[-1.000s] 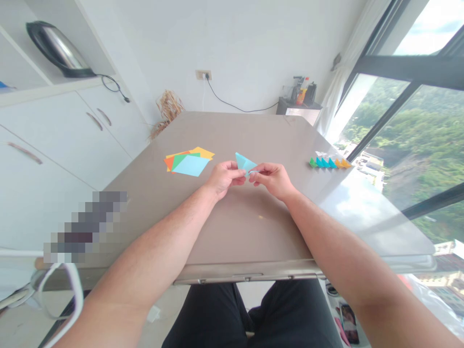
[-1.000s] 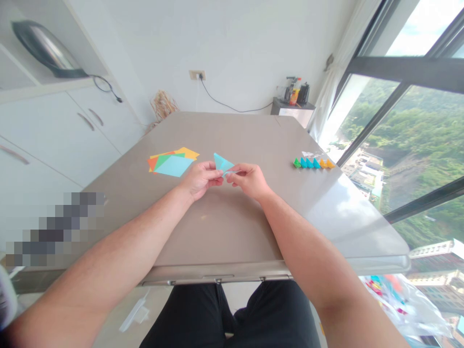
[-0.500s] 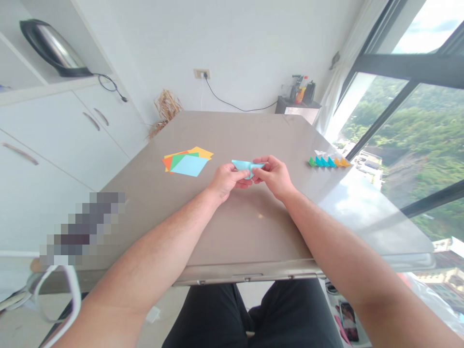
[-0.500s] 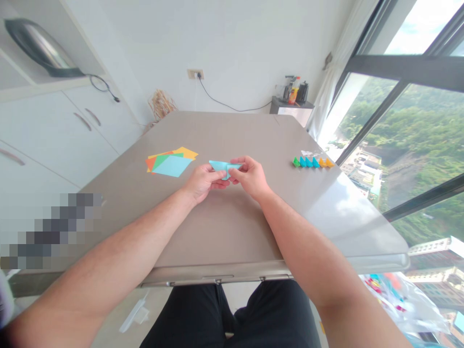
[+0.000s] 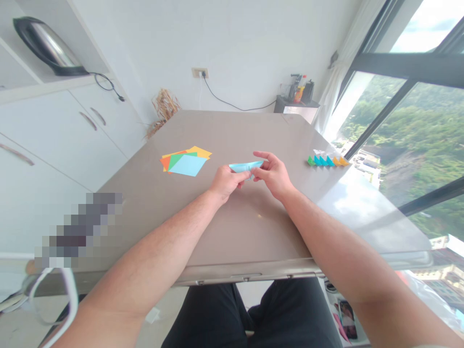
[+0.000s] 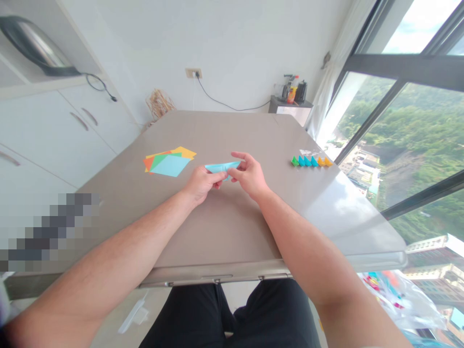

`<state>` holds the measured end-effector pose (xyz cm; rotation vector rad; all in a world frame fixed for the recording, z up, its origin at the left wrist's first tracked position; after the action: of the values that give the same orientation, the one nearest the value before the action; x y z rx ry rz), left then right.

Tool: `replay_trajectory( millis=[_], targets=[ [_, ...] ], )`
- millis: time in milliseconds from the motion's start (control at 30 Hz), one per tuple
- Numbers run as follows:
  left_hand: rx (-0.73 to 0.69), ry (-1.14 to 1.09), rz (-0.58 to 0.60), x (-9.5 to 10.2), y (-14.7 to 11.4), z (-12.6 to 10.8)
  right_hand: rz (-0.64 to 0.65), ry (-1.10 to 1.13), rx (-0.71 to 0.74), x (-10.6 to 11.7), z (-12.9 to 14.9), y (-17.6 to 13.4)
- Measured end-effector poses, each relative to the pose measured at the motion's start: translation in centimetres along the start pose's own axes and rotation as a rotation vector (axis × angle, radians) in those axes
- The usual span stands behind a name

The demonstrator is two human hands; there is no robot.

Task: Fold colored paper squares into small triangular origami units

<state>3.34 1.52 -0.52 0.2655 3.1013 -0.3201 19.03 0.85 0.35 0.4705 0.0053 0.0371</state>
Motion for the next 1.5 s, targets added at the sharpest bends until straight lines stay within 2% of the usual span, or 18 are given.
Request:
replay_trajectory(
  millis=[333, 867, 1500],
  targets=[
    [-0.042, 0.008, -0.075, -0.12, 0.12, 0.71, -0.024, 0.031, -0.037, -0.22, 0.4, -0.13],
    [-0.062, 0.019, -0.075, -0.24, 0.01, 0.69, -0.014, 0.01, -0.024, -0.19, 0.14, -0.06],
    [-0.11, 0.003, -0.157, 0.01, 0.07, 0.38, -0.015, 0.06, -0.046, -0.2, -0.02, -0.12]
  ],
)
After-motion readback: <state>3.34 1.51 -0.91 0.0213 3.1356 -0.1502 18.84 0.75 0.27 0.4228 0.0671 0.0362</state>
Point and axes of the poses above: each hand's wrist, its own y-axis towards the middle knuckle, its own x-axis out of the back of the hand, z = x × y, the point moved 3 cm from there along y, towards the middle knuckle, and after that the axes turned 15 degrees about x, right-handed, at the moved point
